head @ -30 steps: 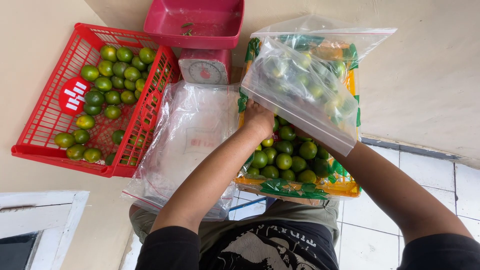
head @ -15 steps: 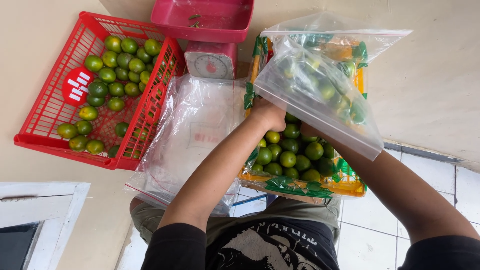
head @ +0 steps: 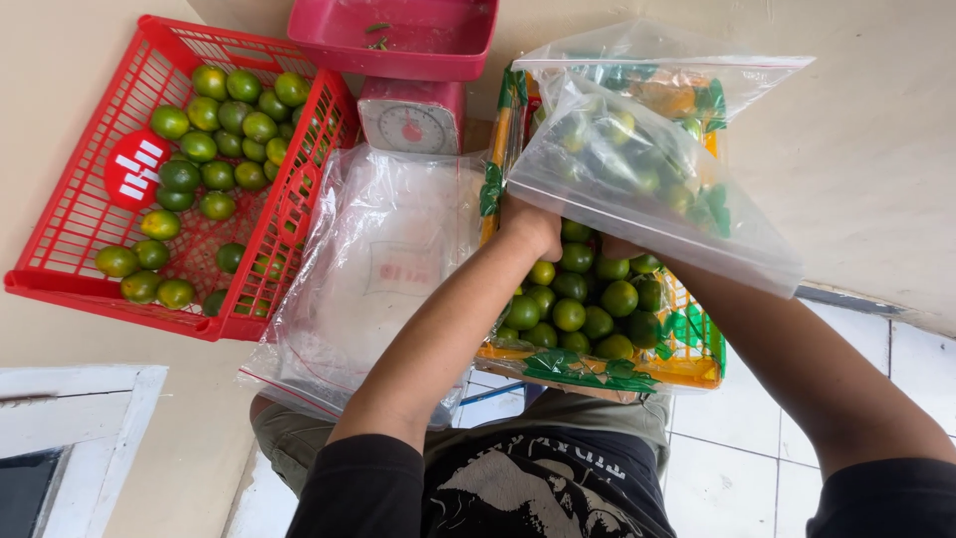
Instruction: A person is manually sorting and bagging limes from crates and bowls into plastic bags.
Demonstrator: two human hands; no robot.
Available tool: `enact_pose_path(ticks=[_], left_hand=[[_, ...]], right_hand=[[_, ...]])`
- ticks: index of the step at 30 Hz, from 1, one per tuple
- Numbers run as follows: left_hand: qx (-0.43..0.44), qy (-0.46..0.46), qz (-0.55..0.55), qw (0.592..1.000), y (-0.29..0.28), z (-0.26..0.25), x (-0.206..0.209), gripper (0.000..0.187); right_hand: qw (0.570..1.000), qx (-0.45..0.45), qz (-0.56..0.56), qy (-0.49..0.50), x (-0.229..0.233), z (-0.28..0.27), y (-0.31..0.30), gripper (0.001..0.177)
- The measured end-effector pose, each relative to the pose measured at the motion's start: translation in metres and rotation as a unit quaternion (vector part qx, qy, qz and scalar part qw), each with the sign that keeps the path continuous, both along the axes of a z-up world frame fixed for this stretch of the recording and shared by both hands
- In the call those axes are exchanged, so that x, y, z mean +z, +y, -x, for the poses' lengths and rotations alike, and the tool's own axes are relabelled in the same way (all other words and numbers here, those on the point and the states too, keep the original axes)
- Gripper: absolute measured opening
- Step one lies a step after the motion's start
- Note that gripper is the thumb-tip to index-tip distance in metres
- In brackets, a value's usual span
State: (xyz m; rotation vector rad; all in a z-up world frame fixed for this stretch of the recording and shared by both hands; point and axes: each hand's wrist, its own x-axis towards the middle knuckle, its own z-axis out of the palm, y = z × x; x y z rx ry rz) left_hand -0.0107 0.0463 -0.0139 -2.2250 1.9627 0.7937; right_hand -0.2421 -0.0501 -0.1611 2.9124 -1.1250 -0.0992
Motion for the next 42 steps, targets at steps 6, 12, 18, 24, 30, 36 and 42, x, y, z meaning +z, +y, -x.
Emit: enact_pose_path(ticks=[6, 12, 18, 24, 30, 36, 42], left_hand=[[0.003, 0.023, -0.003, 1.0, 0.011, -0.005, 0.003, 0.044], [-0.079, 0.113, -0.032, 0.99, 0.02, -0.018, 0.006, 0.049], [-0.073, 0.139, 0.0, 0.988, 0.039, -0.013, 0.032, 0.05], [-0.047, 0.133, 0.347, 0.927, 0.01, -0.016, 0.019, 0.057], [0.02, 0.289, 0.426, 0.857, -0.001, -0.017, 0.011, 0.064], [-0.018, 0.024, 0.501, 0.865, -0.029, -0.017, -0.003, 0.094], [-0.072, -0.163, 0.385, 0.906, -0.051, -0.024, -0.026, 0.139]], right_hand=[[0.999, 0.004, -0.053, 0.013, 0.065, -0.049, -0.001, 0.029], [0.994, 0.008, -0.1, 0.031, 0.095, -0.067, -0.011, 0.033], [0.989, 0.013, -0.14, 0.044, 0.12, -0.075, -0.018, 0.038], [0.98, 0.012, -0.187, 0.064, 0.14, -0.07, -0.021, 0.043], [0.985, -0.027, -0.161, 0.062, 0.202, -0.077, 0.003, 0.047], [0.991, 0.058, 0.116, -0.036, 0.189, -0.062, -0.032, 0.073], [0.984, 0.086, 0.127, -0.088, 0.177, -0.056, -0.035, 0.051]])
